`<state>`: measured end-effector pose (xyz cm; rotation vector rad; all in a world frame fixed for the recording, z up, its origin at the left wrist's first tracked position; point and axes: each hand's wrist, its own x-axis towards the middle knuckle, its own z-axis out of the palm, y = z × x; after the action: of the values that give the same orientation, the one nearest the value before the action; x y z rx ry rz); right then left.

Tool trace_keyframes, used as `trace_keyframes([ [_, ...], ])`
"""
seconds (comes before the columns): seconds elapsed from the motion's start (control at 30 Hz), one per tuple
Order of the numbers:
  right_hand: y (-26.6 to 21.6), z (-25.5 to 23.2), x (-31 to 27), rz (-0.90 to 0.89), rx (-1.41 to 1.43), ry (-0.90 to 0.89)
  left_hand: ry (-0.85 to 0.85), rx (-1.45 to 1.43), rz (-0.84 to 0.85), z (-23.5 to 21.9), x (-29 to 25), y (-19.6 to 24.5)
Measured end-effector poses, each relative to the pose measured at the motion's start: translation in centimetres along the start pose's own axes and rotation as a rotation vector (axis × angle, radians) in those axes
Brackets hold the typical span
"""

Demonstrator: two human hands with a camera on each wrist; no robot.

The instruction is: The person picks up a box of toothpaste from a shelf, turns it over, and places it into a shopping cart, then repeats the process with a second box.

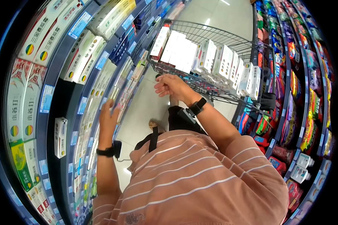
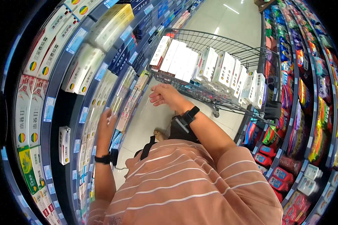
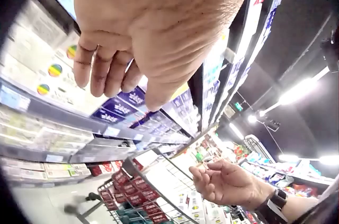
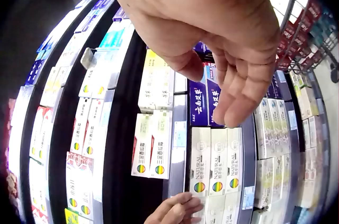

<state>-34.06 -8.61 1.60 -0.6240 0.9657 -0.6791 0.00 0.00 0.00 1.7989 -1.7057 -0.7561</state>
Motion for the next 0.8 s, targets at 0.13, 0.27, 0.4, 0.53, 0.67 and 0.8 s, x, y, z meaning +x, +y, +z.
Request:
trace_keyframes([
  [0.13, -1.3, -2.2, 2.1, 0.031, 0.08, 0.009, -0.091, 0.034, 0.031, 5.0, 7.9, 2.7],
  [0.27, -5.0, -6.4, 2.8, 0.018, 0.122, 0.054, -0.117, 0.047, 0.09, 12.2, 17.5, 5.7],
  [0.4, -7.2, -11.2, 3.0, 0.084, 0.139, 0.134, -0.154, 0.103, 0.049, 19.6, 25.2, 7.4],
  [0.53, -8.1, -14.8, 3.2, 0.142, 0.177, 0.169, -0.139, 0.172, 0.06, 24.3, 30.0, 9.1],
  [0.67, -8.4, -16.9, 3.7, 0.182, 0.17, 0.158, -0.13, 0.374, -0.035, 26.5, 31.9, 10.1],
  [0.8, -8.8, -17.8, 4.3, 0.21, 0.198, 0.147, -0.182, 0.515, -0.09, 26.9, 32.3, 11.2],
])
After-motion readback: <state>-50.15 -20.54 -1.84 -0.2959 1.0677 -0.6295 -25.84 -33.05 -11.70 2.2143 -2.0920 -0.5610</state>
